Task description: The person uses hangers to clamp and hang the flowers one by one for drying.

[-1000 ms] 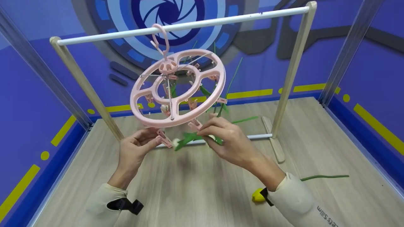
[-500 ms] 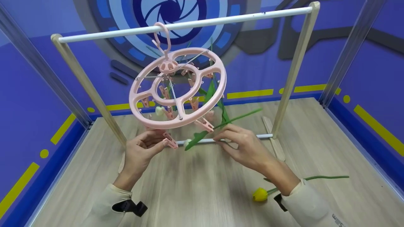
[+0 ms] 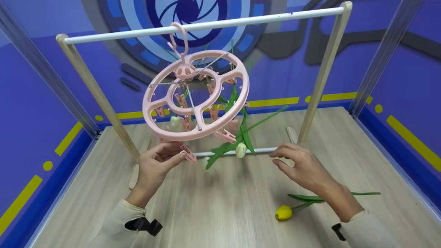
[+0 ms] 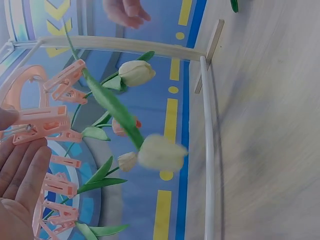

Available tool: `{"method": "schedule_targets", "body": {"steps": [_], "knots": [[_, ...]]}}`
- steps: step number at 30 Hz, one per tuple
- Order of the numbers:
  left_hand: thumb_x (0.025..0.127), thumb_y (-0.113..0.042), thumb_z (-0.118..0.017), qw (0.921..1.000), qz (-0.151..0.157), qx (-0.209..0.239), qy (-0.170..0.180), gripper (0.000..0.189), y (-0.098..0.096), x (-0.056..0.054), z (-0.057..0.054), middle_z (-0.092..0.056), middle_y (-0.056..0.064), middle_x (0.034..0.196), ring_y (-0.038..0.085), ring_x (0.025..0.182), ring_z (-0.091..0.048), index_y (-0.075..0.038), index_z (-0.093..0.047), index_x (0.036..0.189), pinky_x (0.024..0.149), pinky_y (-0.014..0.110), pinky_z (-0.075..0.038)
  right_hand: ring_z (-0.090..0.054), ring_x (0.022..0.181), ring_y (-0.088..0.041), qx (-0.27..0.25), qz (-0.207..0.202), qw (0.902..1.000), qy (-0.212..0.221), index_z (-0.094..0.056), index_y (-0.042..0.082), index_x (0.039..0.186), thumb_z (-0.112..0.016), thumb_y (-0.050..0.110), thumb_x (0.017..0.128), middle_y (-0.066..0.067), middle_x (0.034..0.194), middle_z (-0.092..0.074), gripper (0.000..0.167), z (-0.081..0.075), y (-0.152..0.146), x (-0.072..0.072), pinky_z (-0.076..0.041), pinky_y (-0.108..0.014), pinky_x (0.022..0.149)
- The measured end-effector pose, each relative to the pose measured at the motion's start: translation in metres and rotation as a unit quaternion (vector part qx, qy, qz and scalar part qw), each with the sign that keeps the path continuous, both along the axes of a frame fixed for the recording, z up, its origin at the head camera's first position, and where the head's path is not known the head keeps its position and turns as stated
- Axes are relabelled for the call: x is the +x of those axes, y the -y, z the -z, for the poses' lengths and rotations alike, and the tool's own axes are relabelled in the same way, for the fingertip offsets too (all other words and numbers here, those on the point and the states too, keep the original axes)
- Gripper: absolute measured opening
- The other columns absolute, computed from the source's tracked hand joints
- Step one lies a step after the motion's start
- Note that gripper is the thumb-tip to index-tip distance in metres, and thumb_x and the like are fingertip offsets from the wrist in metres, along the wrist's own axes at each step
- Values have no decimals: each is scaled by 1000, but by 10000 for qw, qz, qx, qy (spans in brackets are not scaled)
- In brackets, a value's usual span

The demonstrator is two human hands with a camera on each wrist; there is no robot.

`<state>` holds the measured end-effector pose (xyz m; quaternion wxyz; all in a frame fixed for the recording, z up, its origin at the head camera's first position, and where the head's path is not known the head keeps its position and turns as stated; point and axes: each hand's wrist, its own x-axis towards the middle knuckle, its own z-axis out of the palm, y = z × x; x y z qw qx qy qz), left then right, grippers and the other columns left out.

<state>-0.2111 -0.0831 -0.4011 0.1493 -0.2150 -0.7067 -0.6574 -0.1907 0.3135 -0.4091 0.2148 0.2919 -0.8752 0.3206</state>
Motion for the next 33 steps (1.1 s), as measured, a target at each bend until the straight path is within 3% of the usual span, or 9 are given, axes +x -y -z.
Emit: {"method": "schedule_targets", "body": {"steps": [4, 7, 13, 20, 26, 29, 33], "knots": [[89, -6, -87, 10000, 12, 59, 46, 27, 0, 0, 1, -79, 5, 106, 22, 97, -76, -1, -78, 114, 87, 39, -64, -67, 92, -2, 143, 187, 9997, 76, -79, 15, 110, -83, -16, 81, 5, 108, -73, 43, 8, -18, 4, -55, -10, 69], [89, -7, -87, 9999, 26, 86, 61, 27, 0, -1, 2, -79, 6, 106, 22, 97, -76, -1, -78, 114, 87, 38, -64, -67, 92, -3, 260, 224, 9993, 119, -79, 15, 111, -83, -16, 80, 5, 107, -73, 44, 14, -31, 6, -54, -9, 78], [89, -8, -87, 10000, -36, -8, 28, 28, 0, -1, 2, -79, 4, 106, 22, 97, -76, -2, -78, 115, 87, 37, -64, -67, 90, -3, 584, 444, 9971, 201, -79, 15, 111, -86, -12, 79, 5, 106, -73, 43, 26, -55, 10, -51, -7, 78], [90, -7, -86, 9999, -31, -82, -71, 27, 1, -1, 3, -79, 4, 105, 22, 98, -76, -1, -77, 115, 87, 36, -64, -63, 90, 1, 988, 883, 9898, 523, -79, 18, 108, -90, 0, 81, 15, 102, -68, 35, 40, -75, 14, -57, -19, 71], [90, -7, -86, 10000, -34, -9, -91, 27, 2, -3, 4, -79, 4, 105, 22, 98, -76, 0, -77, 114, 88, 37, -64, -61, 89, 2, 1309, 1065, 9807, 992, -79, 17, 107, -90, 6, 83, 13, 100, -70, 29, 46, -87, 15, -59, -25, 71], [90, -6, -86, 9999, -73, -24, -107, 26, 2, -2, 4, -79, 5, 105, 22, 98, -76, 0, -77, 114, 88, 37, -64, -64, 90, -5, 1417, 1113, 9744, 1345, -80, 15, 108, -90, 7, 83, 8, 101, -71, 28, 51, -93, 14, -62, -33, 73], [90, -7, -86, 9998, -98, -48, -136, 26, 2, -2, 4, -79, 5, 104, 22, 97, -76, -1, -77, 114, 87, 36, -64, -69, 93, -25, 1500, 1174, 9608, 2015, -79, 11, 109, -86, 7, 87, 0, 103, -72, 23, 60, -104, 13, -63, -51, 78]]}}
